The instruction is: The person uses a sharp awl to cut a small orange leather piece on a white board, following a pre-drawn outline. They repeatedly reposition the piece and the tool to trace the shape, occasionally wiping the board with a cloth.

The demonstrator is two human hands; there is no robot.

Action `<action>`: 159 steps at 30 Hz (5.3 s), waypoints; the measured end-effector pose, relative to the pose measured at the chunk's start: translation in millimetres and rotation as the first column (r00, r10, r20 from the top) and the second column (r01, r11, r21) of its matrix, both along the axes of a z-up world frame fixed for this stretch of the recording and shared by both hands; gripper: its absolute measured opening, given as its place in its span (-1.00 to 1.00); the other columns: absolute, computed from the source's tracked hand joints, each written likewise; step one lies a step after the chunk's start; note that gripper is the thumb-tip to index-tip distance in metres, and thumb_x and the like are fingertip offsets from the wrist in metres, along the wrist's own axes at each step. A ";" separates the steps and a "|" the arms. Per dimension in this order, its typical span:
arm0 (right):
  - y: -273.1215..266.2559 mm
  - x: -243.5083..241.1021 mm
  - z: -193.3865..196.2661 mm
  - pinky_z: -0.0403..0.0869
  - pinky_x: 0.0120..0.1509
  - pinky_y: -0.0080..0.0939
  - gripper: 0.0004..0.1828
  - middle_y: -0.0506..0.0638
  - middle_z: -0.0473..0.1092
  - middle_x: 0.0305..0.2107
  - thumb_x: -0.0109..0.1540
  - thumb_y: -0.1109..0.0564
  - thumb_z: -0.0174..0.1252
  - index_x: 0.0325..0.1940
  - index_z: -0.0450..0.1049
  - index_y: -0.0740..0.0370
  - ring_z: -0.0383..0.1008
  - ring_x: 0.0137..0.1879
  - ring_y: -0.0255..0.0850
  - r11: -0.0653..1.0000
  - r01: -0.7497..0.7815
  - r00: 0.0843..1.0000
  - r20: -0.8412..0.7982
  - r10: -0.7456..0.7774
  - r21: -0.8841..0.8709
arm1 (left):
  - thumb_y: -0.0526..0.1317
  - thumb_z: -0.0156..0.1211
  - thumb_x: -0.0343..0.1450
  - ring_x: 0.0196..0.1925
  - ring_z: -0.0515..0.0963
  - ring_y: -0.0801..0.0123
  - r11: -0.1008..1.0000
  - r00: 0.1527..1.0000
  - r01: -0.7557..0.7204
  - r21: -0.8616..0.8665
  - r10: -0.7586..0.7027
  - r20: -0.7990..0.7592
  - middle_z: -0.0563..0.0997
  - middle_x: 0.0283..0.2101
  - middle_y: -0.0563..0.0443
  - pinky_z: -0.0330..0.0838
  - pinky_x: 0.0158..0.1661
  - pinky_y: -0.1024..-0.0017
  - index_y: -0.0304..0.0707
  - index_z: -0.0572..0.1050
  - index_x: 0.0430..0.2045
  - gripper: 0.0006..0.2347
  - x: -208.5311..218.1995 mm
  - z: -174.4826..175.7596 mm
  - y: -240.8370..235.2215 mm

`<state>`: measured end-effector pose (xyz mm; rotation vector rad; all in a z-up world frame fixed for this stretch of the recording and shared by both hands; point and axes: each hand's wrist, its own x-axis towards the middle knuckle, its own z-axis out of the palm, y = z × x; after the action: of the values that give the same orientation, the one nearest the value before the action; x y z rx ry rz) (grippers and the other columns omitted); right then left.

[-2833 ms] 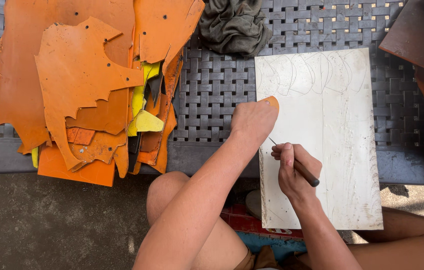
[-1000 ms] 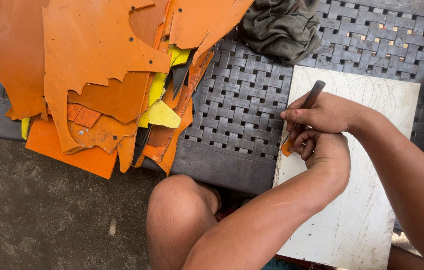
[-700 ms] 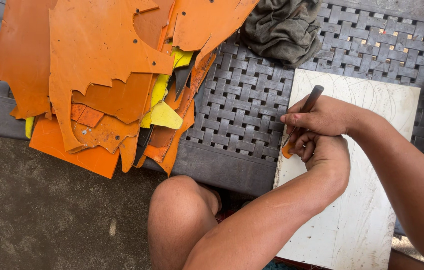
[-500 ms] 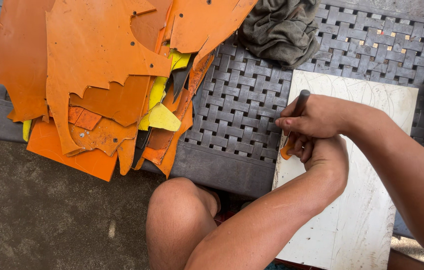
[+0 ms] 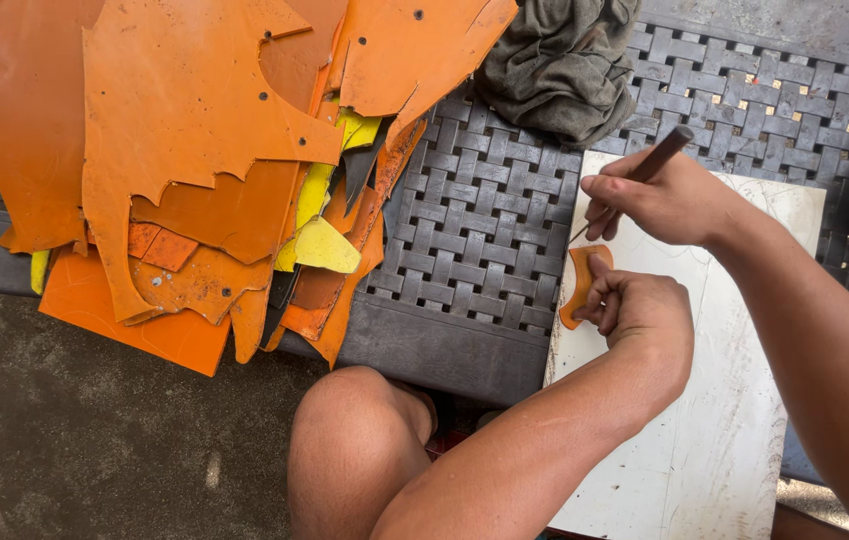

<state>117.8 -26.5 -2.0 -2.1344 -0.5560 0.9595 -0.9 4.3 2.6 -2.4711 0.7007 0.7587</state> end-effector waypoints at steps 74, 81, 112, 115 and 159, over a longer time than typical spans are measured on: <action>-108.4 -202.9 -19.3 0.17 0.53 0.11 -0.76 -0.05 0.50 0.15 0.30 -0.02 0.15 -0.02 0.60 0.04 0.28 0.46 -0.02 0.915 0.402 0.782 0.513 -0.354 0.018 | -0.30 0.24 0.44 0.51 0.16 -0.12 0.553 0.860 -0.413 -0.724 0.499 -0.110 0.19 0.46 -0.32 0.04 0.40 -0.12 -0.06 0.56 0.09 -0.69 -82.6 -16.2 80.2; -89.3 -194.4 -43.2 -0.11 0.57 0.29 -0.54 -0.07 0.44 0.19 0.12 -0.25 0.27 0.02 0.60 -0.07 0.15 0.50 -0.02 0.947 0.319 0.760 0.608 -0.231 -0.040 | 0.05 0.29 0.32 0.51 -0.14 -0.29 0.551 0.820 -0.516 -0.656 0.540 -0.191 -0.10 0.51 -0.33 -0.24 0.33 -0.41 0.38 0.41 0.21 -0.50 -63.1 -21.5 68.2; -86.1 -187.1 -58.4 -0.04 0.64 0.18 -0.70 -0.10 0.53 0.10 0.21 -0.17 0.28 -0.08 0.63 -0.04 0.26 0.48 -0.12 0.917 0.398 0.672 0.689 -0.273 -0.025 | -0.03 0.14 0.44 0.49 -0.02 -0.25 0.450 0.822 -0.382 -0.807 0.565 -0.074 0.01 0.49 -0.34 -0.25 0.29 -0.50 0.32 0.56 0.10 -0.69 -50.8 -55.8 66.8; -86.2 -187.3 -59.1 -0.04 0.64 0.18 -0.70 -0.11 0.53 0.09 0.21 -0.17 0.29 -0.08 0.63 -0.04 0.27 0.48 -0.13 0.916 0.399 0.679 0.684 -0.269 -0.036 | -0.04 0.15 0.44 0.49 -0.02 -0.25 0.444 0.820 -0.388 -0.807 0.566 -0.083 0.01 0.49 -0.34 -0.26 0.28 -0.50 0.32 0.55 0.09 -0.69 -50.5 -54.4 67.1; -83.8 -187.6 -59.5 0.02 0.62 0.14 -0.64 -0.14 0.56 0.02 0.12 -0.25 0.36 -0.13 0.64 -0.08 0.28 0.47 -0.15 0.912 0.410 0.646 0.713 -0.272 -0.024 | -0.41 0.12 0.35 0.46 0.08 -0.15 0.506 0.828 -0.397 -0.765 0.557 -0.061 0.04 0.51 -0.23 -0.17 0.31 -0.38 0.45 0.55 0.07 -0.49 -45.9 -50.3 71.6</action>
<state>-69.8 -110.3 -61.5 -2.6327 -0.3823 -0.0635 -46.8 75.9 -47.7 -3.5636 0.2311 0.4028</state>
